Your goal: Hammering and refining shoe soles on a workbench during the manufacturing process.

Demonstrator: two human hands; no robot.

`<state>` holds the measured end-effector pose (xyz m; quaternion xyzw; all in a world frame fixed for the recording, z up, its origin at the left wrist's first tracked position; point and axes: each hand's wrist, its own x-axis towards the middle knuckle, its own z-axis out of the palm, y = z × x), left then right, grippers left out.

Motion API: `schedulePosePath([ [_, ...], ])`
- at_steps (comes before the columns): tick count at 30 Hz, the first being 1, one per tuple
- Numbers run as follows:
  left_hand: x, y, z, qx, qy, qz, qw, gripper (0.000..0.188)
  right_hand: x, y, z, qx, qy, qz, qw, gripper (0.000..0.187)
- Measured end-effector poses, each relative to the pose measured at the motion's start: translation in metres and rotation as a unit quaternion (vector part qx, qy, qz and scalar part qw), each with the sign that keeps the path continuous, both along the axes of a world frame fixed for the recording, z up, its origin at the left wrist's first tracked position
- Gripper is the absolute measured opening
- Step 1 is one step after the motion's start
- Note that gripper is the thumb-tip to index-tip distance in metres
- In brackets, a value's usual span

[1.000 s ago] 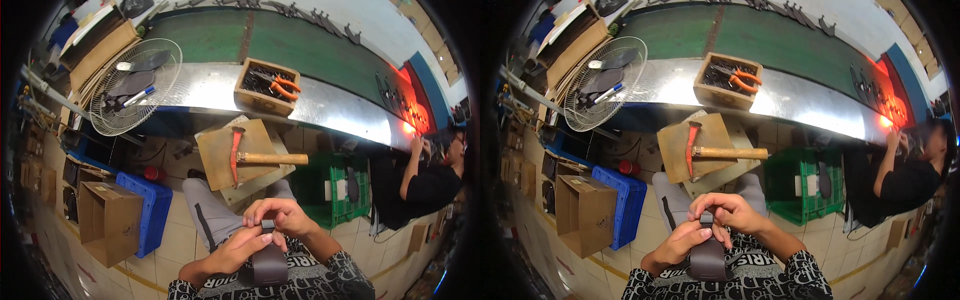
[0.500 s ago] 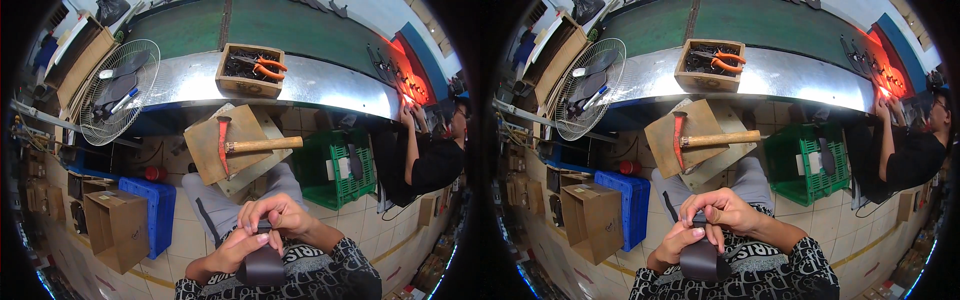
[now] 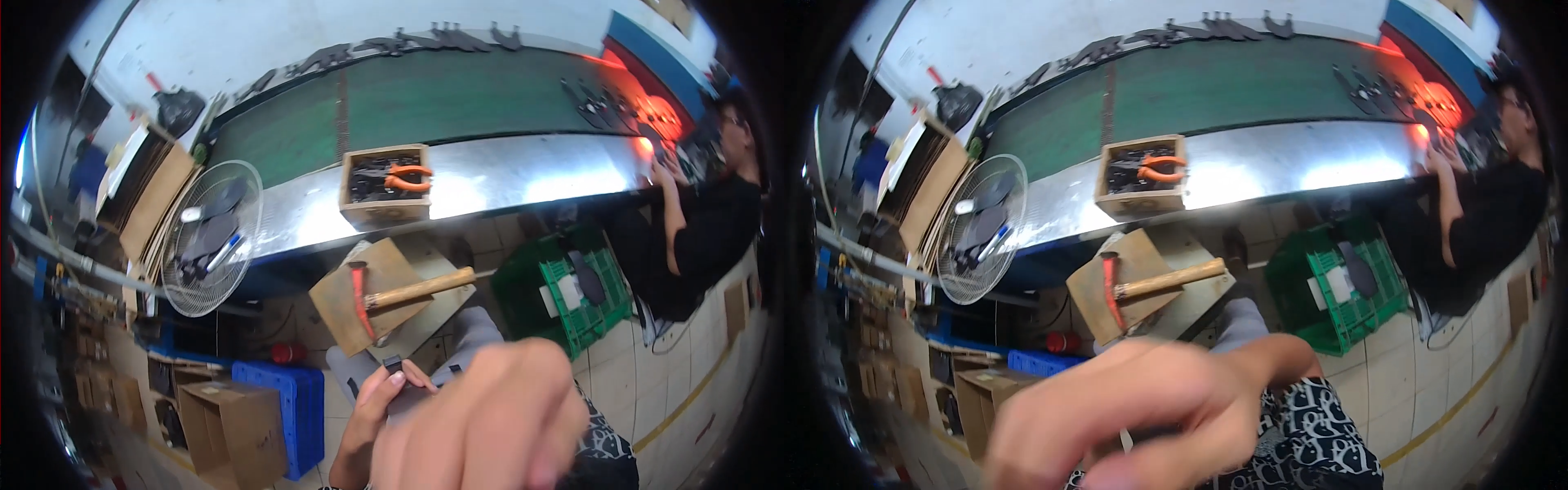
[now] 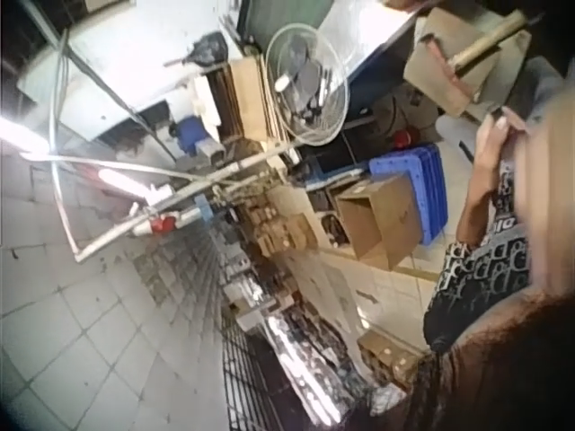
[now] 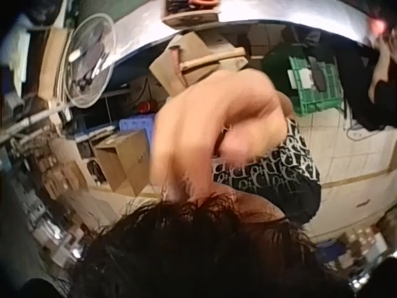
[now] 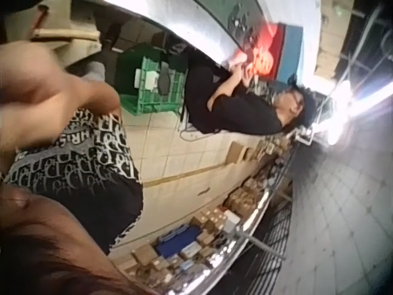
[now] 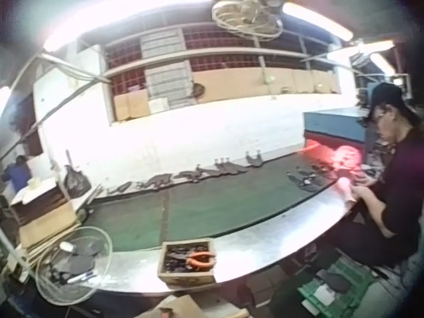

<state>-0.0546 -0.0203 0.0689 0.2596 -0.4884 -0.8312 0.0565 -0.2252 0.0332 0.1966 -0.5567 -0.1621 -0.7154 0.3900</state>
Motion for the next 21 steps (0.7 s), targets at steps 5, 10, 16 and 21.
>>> schedulePosePath([
  [5, -0.021, 0.0, -0.002, 0.037, 0.033, -0.036, 0.998, 0.035, -0.004, 0.007, 0.006, 0.002, -0.033, -0.091, 0.995, 0.025],
  [10, -0.016, -0.003, -0.006, -0.012, 0.055, -0.021, 0.998, 0.037, 0.003, 0.004, -0.001, 0.007, -0.049, -0.061, 0.997, 0.024],
  [16, -0.016, -0.001, -0.006, -0.006, 0.053, -0.012, 0.999, 0.037, 0.007, 0.006, -0.005, 0.04, -0.064, -0.071, 0.995, 0.022],
  [21, -0.01, -0.007, -0.017, -0.004, 0.054, -0.001, 0.999, 0.038, 0.007, -0.002, -0.014, 0.058, -0.069, -0.067, 0.994, 0.021],
])
